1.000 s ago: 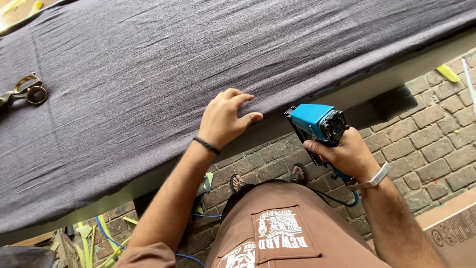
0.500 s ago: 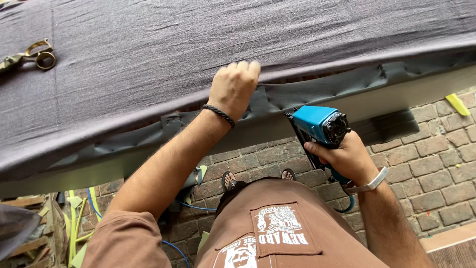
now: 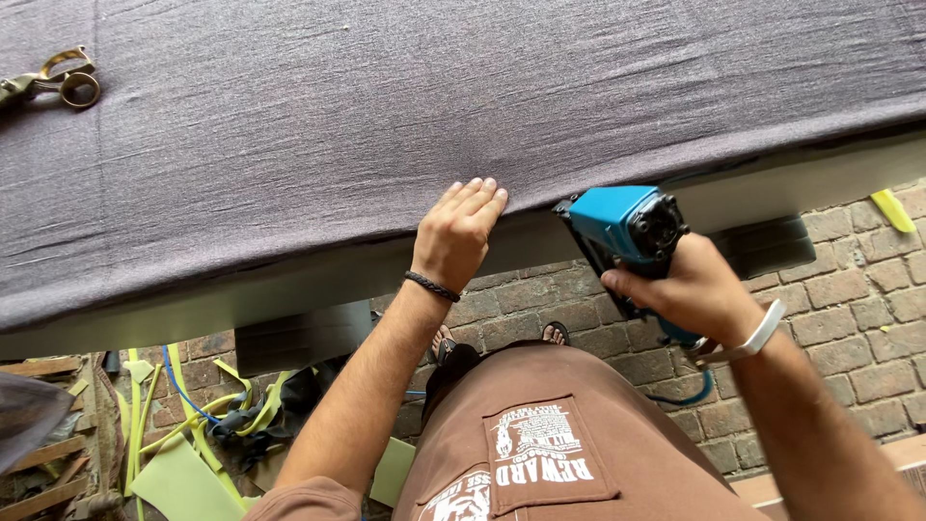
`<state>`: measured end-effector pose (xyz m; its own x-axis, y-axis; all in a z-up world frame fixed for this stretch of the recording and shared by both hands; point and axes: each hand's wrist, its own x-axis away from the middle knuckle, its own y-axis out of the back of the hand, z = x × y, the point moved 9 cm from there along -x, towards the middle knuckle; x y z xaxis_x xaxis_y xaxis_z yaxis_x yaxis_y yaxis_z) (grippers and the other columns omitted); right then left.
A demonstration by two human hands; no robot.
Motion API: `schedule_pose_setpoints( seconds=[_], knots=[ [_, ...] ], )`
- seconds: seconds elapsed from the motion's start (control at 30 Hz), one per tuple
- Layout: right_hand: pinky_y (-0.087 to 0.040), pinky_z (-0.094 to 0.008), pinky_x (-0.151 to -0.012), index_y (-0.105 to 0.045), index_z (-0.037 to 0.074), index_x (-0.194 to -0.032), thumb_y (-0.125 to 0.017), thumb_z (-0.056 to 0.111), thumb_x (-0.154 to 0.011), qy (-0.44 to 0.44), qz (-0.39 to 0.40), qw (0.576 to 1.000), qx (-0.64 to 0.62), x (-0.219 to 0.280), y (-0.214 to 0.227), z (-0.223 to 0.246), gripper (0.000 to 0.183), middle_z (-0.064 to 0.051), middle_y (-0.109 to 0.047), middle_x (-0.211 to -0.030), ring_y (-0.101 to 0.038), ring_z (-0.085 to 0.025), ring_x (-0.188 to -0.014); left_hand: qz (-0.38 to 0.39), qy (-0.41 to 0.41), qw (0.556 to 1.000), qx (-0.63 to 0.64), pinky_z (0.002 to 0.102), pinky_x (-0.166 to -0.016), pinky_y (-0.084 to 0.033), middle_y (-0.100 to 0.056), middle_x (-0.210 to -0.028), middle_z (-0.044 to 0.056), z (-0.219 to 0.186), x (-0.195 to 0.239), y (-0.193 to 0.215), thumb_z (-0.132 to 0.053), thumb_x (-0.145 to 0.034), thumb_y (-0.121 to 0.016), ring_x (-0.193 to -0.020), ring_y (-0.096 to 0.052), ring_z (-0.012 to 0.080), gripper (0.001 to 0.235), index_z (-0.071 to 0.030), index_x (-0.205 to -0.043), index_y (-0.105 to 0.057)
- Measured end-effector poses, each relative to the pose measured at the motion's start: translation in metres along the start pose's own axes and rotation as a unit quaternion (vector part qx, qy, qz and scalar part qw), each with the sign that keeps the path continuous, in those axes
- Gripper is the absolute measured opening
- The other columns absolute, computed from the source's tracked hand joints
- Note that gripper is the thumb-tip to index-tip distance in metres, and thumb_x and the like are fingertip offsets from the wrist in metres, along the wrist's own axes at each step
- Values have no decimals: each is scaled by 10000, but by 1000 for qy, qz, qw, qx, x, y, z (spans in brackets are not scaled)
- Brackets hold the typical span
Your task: The person staples gray fabric onto a rectangular foam cushion using a pneumatic staple gun. They smooth the fabric, pull it taut, and drive staples along the edges. The person then trims excess fabric with scissors and inspects the finished cushion.
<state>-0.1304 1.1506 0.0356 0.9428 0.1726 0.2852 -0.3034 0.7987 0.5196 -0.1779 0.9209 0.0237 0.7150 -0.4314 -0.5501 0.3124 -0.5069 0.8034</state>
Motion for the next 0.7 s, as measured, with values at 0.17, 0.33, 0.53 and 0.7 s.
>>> schedule_pose_setpoints(
  seconds=[0.17,0.33,0.53,0.7],
  knots=[
    [-574,-350,-570,-730,48,-873,-821,231,-778,-47,56,991,116,-28,14,33,225,-76,-712,-660,-692,-188,-585,34,-23,999,-12,418,-1113,-498,-706,-1310,133,-4,2,1,-26,-984,-609,-1253,-661,268,280,-57,-1233,-731],
    [-559,-380,-553,-727,22,-799,-788,209,-810,-64,117,975,176,-53,-8,59,197,-99,-705,-600,-693,-209,-553,80,-25,996,-27,424,-1151,-446,-649,-1402,116,-3,4,-4,-49,-994,-561,-1323,-596,257,343,-66,-1313,-683],
    [-559,-369,-572,-742,47,-808,-788,277,-837,-99,121,950,269,-56,-10,68,237,-98,-717,-594,-707,-201,-550,78,-19,997,-3,425,-1148,-441,-644,-1409,116,4,5,-3,-31,-968,-571,-1320,-599,252,347,-72,-1296,-678],
    [-538,-382,-543,-725,21,-756,-796,236,-816,-82,120,966,214,-54,-12,69,235,-106,-685,-563,-668,-210,-520,6,13,1000,-24,407,-1090,-522,-734,-1234,131,62,21,41,103,-901,-643,-1179,-702,256,325,-99,-1128,-757]
  ],
)
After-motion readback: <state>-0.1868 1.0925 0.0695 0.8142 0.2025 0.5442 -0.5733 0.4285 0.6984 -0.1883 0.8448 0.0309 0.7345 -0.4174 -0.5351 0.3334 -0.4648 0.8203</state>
